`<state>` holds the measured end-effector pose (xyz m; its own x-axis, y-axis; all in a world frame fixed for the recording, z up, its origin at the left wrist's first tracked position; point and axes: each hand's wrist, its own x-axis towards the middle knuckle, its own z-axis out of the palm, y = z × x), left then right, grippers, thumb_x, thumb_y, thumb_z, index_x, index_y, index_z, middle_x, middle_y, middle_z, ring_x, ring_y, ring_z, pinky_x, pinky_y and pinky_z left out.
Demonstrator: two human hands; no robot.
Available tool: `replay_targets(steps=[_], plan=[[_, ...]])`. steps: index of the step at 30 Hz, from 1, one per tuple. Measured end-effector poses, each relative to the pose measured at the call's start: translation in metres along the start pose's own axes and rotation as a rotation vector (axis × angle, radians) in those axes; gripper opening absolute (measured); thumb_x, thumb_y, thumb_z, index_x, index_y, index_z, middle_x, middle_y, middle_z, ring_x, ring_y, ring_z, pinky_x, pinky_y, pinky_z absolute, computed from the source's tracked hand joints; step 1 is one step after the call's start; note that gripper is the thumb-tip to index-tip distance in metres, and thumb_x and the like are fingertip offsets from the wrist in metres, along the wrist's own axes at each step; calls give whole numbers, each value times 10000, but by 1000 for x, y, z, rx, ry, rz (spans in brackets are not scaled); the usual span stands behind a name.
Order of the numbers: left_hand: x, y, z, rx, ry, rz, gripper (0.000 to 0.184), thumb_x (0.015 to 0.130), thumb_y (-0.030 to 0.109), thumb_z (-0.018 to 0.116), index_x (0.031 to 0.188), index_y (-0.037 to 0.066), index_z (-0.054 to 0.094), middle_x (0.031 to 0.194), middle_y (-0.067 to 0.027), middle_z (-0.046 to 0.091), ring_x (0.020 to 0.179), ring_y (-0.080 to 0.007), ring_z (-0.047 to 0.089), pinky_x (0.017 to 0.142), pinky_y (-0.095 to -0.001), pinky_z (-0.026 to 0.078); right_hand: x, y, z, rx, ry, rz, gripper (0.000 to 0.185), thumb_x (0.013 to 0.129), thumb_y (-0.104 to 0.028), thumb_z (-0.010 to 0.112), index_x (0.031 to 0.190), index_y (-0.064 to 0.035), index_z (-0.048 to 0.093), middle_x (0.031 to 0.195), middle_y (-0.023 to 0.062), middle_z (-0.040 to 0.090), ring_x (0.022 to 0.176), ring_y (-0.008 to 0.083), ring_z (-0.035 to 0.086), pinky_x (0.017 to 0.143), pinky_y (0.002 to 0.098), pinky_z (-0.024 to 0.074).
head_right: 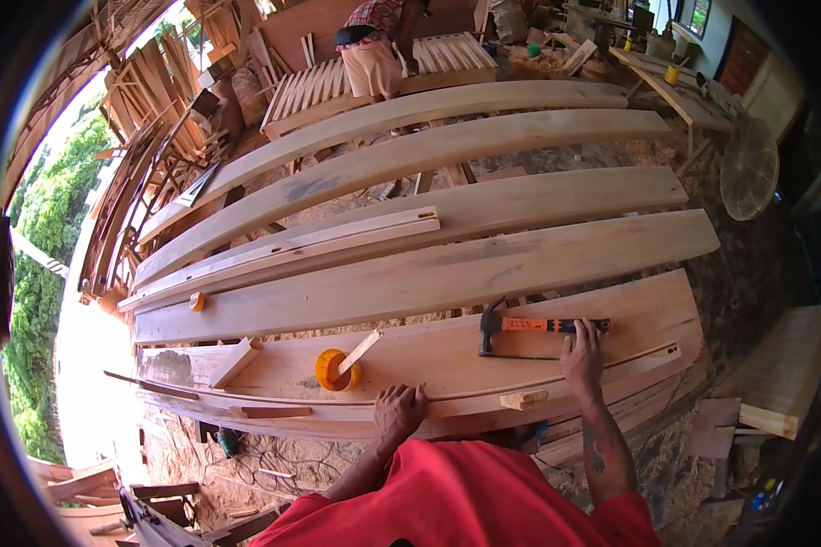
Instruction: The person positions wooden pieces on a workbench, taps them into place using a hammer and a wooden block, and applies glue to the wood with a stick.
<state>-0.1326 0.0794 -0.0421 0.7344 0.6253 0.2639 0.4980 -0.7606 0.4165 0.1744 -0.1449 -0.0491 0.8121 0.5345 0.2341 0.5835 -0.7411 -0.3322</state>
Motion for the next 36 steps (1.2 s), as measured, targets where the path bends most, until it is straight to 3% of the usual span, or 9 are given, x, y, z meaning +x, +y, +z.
replay_targets(steps=[36], plan=[[0, 1, 0, -11, 18, 2, 228, 875, 244, 644, 704, 95, 674, 734, -57, 660, 717, -253, 634, 687, -405, 461, 0, 1, 0, 17, 0, -8, 386, 918, -166, 580, 1260, 7, 540, 1355, 196, 509, 1265, 385, 456, 1073, 462, 384]])
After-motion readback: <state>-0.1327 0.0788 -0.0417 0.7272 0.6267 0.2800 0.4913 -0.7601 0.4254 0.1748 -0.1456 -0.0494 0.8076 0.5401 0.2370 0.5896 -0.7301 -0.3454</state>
